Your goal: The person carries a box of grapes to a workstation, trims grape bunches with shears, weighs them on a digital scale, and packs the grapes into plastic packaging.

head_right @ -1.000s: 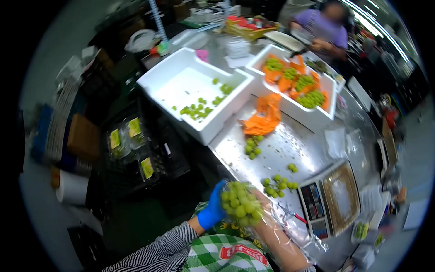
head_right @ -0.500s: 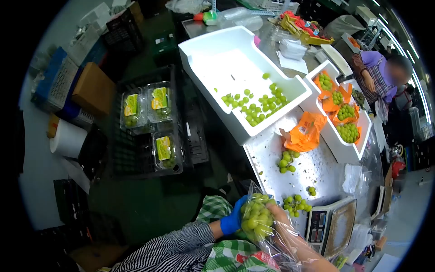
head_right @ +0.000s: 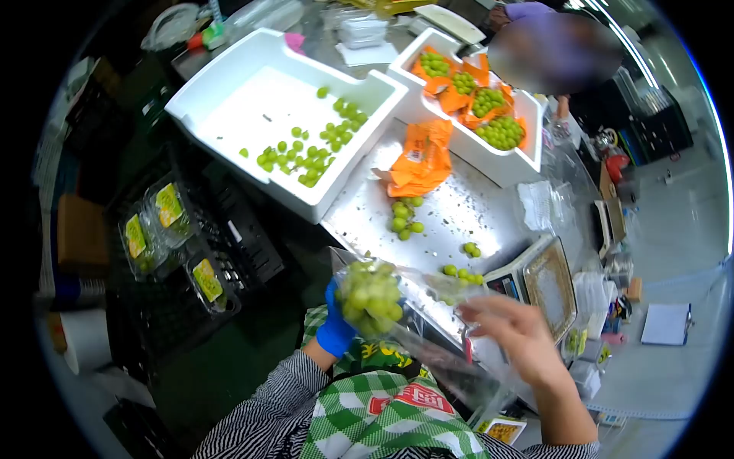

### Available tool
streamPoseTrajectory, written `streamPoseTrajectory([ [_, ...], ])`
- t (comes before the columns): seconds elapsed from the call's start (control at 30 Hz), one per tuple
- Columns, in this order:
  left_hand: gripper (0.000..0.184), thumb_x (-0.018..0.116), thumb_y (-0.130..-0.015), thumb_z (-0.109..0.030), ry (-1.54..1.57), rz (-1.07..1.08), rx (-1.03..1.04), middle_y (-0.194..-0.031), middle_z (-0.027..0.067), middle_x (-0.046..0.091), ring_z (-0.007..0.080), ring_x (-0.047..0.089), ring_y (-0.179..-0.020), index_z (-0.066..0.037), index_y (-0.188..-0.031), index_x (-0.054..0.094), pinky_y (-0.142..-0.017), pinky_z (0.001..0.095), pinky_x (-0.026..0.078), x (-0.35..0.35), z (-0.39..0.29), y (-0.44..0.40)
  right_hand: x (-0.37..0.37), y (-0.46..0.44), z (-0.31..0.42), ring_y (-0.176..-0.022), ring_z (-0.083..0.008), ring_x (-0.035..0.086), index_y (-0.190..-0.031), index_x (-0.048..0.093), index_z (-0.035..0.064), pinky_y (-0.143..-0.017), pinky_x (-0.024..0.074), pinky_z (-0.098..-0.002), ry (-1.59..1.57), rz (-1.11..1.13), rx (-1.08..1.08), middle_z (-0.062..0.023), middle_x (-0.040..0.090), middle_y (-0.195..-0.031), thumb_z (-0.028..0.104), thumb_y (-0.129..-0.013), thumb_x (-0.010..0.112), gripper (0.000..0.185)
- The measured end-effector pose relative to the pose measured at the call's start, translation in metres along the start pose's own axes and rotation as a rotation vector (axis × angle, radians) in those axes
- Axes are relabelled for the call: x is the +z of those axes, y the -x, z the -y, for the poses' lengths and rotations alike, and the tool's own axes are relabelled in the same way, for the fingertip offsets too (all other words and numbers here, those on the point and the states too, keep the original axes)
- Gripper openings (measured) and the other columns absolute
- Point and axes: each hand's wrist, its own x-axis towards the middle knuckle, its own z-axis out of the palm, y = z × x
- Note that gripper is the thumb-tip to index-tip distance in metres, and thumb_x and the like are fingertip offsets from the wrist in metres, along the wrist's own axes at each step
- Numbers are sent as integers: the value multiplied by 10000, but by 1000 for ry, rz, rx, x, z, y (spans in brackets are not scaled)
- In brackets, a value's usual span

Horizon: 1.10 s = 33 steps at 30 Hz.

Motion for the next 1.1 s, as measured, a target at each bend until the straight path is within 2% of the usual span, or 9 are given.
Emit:
streamPoseTrajectory([
  [0.1,541,376,-913,-399,-377,-366,199,-1185,187,558,299,545,-1089,18,-1243,472,-1005,390,405,-6,-9,-19,10,40,27,-781,-224,629,-885,605,-27,-754,494,-327,55,-637,-726,-197,650,-978,42,-867,483,142],
  [0.17,546,395,-902,-416,-381,-477,206,-1193,159,559,285,549,-1096,-13,-1261,475,-1002,389,412,-15,-10,-35,27,57,21,-876,-263,660,-893,599,22,-732,524,-332,11,-163,-1118,-203,655,-952,64,-899,493,114],
  [0.23,555,405,-899,-425,-367,-499,153,-1221,154,551,276,548,-1105,-22,-1276,473,-996,398,419,-25,-12,-53,37,36,49,-811,-285,671,-908,625,73,-560,530,-288,777,38,-1433,-194,632,-989,227,-831,638,173],
  [0.33,551,415,-904,-423,-341,-393,62,-1207,147,556,275,557,-1089,-20,-1275,475,-966,399,443,-5,-3,-74,38,-16,0,-1219,-429,445,-1284,502,44,-962,393,-500,842,-384,-944,-225,371,-1402,236,-748,706,605],
  [0.43,537,422,-901,-413,-361,-438,19,-1187,140,563,270,567,-1072,-20,-1261,487,-944,401,458,27,13,-90,8,-64,-50,-1388,-370,235,-1451,259,31,-1113,231,-409,402,-340,-639,-240,222,-1496,289,-918,476,630],
  [0.7,519,437,-894,-399,-395,-573,-101,-1224,152,557,302,559,-1103,-34,-1256,509,-980,458,445,8,20,-109,24,-138,-112,-1272,-267,427,-1415,325,17,-1074,324,-359,-1023,-33,-237,-141,400,-1417,487,-978,307,642],
  [0.83,493,429,-899,-389,-416,-604,-226,-1200,145,573,295,571,-1082,-33,-1223,534,-969,453,454,18,30,-125,21,-162,-163,-1111,-247,554,-1346,419,35,-964,452,-369,-839,-189,-396,-126,525,-1266,485,-982,320,587],
  [0.97,444,478,-883,-354,-569,-679,-217,-1186,128,587,286,573,-1084,-53,-1201,554,-953,444,464,15,45,-150,14,-155,-173,-1132,-220,541,-1363,398,34,-971,457,-355,-1358,-149,-176,-120,518,-1282,330,-987,395,478],
  [1.1,419,490,-882,-339,-579,-672,-277,-1194,120,586,281,573,-1087,-58,-1183,562,-956,422,466,16,62,-183,-21,-142,-164,-1150,-184,517,-1366,405,47,-960,463,-333,-1277,-155,-349,-95,521,-1277,163,-958,478,430],
])
